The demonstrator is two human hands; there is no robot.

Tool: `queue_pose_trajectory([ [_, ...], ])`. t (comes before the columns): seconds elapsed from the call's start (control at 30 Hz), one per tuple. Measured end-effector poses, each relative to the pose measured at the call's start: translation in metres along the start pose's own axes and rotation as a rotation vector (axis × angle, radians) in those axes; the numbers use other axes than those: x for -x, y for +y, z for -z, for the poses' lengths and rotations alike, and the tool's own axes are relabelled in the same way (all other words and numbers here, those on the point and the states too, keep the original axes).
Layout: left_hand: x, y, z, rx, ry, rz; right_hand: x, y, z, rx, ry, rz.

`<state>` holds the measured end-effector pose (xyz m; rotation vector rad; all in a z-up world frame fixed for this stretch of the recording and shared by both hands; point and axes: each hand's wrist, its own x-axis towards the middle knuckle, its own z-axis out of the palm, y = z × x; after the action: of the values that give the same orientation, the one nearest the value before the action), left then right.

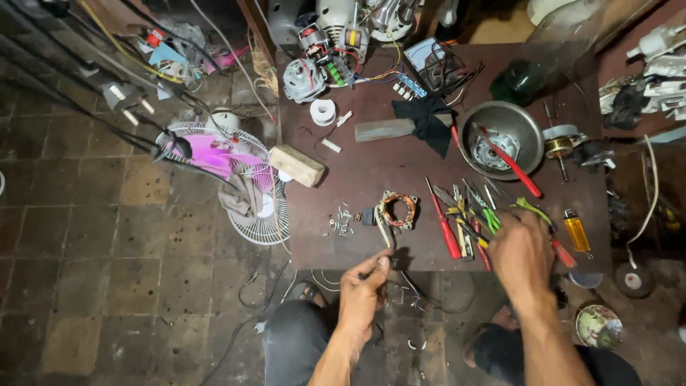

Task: The person is working on a disassembled electrical component, likely a motor stator, on a cluttered workbench. They use a pair of green-handled scissors to strip the insulation from wires and then use a screwdriver to adjust or connect the wires to the component.

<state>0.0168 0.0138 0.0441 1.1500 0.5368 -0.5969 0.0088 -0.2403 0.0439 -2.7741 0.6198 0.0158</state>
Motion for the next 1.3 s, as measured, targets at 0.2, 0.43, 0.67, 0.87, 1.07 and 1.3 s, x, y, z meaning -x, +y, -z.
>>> queue_pose_trajectory([
  [0.2,-0.007,-0.005,-0.011,-0.128,-0.071,-0.166,0.068,-0.088,-0.011,-0.753,0.101,0.407],
  [0.43,-0.013,0.002,-0.007,-0.287,0.035,-0.148,0.071,-0.101,-0.052,-0.750,0.169,0.168],
  [0.67,-0.020,0.009,0.001,-0.206,0.259,-0.094,0.061,-0.107,-0.086,-0.783,0.166,-0.159],
  [0.87,-0.025,0.004,0.004,-0.215,0.274,-0.072,0.058,-0.110,-0.088,-0.777,0.161,-0.173],
  [1.07,-0.025,0.006,0.004,-0.217,0.275,-0.078,0.060,-0.112,-0.088,-0.812,0.174,-0.164],
  [1.3,-0.020,0.016,0.001,-0.250,0.291,-0.028,0.062,-0.115,-0.098,-0.862,0.175,-0.214],
])
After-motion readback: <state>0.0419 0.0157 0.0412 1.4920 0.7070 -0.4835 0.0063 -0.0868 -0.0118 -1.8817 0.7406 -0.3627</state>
